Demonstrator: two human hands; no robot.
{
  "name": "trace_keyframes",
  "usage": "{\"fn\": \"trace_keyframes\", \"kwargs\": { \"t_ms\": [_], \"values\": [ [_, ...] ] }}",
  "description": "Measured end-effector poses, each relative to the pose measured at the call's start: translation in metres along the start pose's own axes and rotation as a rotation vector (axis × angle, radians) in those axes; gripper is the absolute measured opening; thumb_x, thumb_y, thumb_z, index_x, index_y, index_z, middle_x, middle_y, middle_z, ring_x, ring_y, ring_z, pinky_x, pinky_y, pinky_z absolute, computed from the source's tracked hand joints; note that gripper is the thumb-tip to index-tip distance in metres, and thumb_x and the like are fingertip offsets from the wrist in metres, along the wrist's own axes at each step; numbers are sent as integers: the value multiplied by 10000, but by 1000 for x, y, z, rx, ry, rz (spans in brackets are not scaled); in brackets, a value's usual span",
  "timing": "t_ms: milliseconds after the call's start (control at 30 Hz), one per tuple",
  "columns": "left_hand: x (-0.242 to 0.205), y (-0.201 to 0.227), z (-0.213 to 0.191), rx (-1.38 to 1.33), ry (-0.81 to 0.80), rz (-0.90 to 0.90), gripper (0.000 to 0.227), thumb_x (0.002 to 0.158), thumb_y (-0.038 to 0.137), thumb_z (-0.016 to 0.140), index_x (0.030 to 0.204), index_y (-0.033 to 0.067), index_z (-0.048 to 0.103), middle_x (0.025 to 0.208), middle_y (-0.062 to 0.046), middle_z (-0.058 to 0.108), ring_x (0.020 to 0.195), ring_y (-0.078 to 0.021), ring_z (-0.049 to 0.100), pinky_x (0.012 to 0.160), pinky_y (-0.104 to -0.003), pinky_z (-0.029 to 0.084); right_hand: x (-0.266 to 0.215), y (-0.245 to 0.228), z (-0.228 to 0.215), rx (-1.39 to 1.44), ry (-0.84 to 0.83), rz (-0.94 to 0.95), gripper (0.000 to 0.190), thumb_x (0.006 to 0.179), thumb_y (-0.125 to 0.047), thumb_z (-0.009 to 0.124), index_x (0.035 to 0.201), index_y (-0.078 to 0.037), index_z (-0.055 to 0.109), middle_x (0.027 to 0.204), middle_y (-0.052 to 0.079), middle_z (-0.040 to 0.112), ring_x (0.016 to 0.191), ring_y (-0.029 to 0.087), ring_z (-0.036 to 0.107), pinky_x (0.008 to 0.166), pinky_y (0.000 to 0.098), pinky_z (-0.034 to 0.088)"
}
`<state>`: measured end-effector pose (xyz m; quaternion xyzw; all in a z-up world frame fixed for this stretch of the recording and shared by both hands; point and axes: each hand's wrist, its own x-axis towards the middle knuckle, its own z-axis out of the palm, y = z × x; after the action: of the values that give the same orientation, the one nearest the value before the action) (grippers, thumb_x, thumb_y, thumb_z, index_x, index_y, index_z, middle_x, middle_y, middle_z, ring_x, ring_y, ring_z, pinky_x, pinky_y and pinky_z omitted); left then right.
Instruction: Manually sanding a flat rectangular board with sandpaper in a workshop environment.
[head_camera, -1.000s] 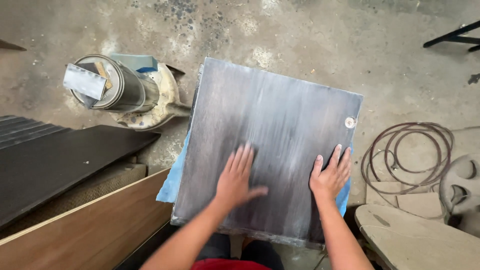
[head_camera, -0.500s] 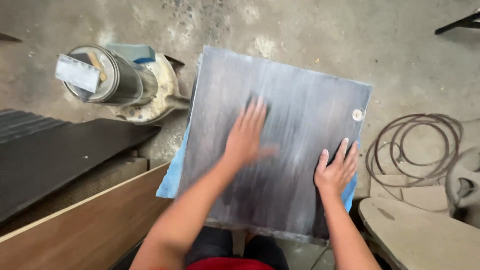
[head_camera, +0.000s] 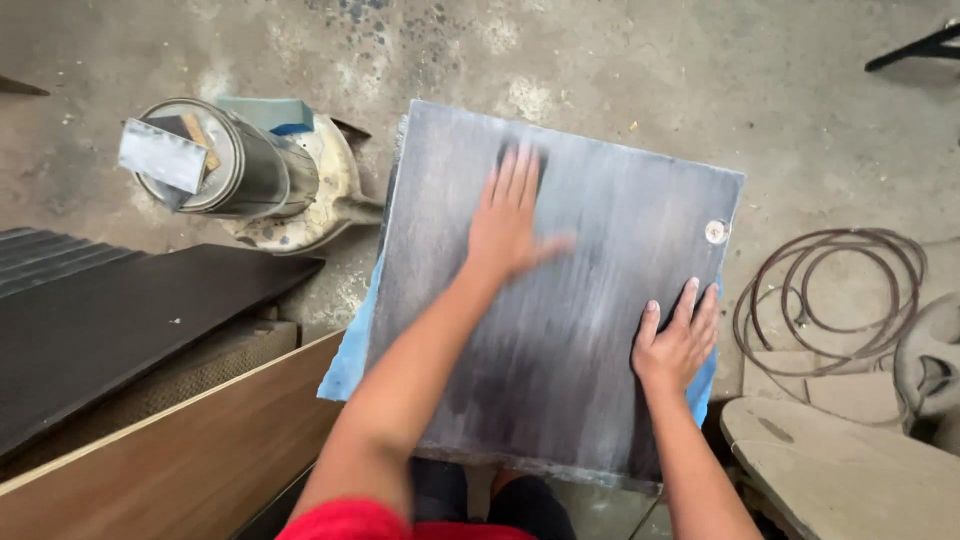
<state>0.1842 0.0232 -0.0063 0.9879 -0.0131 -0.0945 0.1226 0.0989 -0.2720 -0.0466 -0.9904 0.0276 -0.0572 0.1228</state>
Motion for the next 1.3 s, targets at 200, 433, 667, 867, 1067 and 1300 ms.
{"fn": "trace_keyframes", "kwargs": {
  "t_ms": [200,433,667,867,1067,1300],
  "values": [
    [-195,15,53,-12,-57,26,1388,652,953,562,1637,33,228,1704,-150,234,1578,-307,199,1294,-449,128,0,1,2,-4,30,-11,640,1059,-381,551,1611,-86,421,1626,228,360,1432,480,400,1088,635,364],
    [3,-14,15,-103,95,-49,1221,813,872,524,1622,-7,271,1695,-217,254,1584,-368,230,1295,-494,187,2,2,4,-13,20,-8,641,1047,-375,552,1603,-94,404,1623,230,354,1444,473,395,1110,617,353],
    [-42,-19,18,-65,84,-26,1236,805,887,474,1631,-4,249,1703,-210,242,1590,-360,213,1300,-490,154,4,3,9,19,38,-28,660,1049,-385,559,1608,-69,406,1611,252,371,1440,491,395,1105,627,350],
    [35,-34,29,-21,130,-49,1275,777,944,441,1633,18,253,1703,-182,255,1593,-329,224,1298,-478,181,1,4,8,-4,50,-27,656,1043,-379,563,1605,-72,424,1610,241,383,1440,477,402,1109,611,353],
    [-21,-30,21,-42,96,-46,1227,806,881,475,1635,7,240,1706,-193,241,1594,-342,212,1295,-488,167,1,3,9,0,52,-27,654,1037,-369,576,1600,-68,436,1600,255,395,1417,497,417,1109,621,349],
    [41,-35,28,-17,179,-96,1277,777,957,410,1629,16,267,1715,-176,221,1603,-322,190,1302,-484,122,1,0,5,-5,16,8,661,1045,-398,538,1612,-83,410,1614,243,375,1419,506,407,1126,613,337]
  ]
}}
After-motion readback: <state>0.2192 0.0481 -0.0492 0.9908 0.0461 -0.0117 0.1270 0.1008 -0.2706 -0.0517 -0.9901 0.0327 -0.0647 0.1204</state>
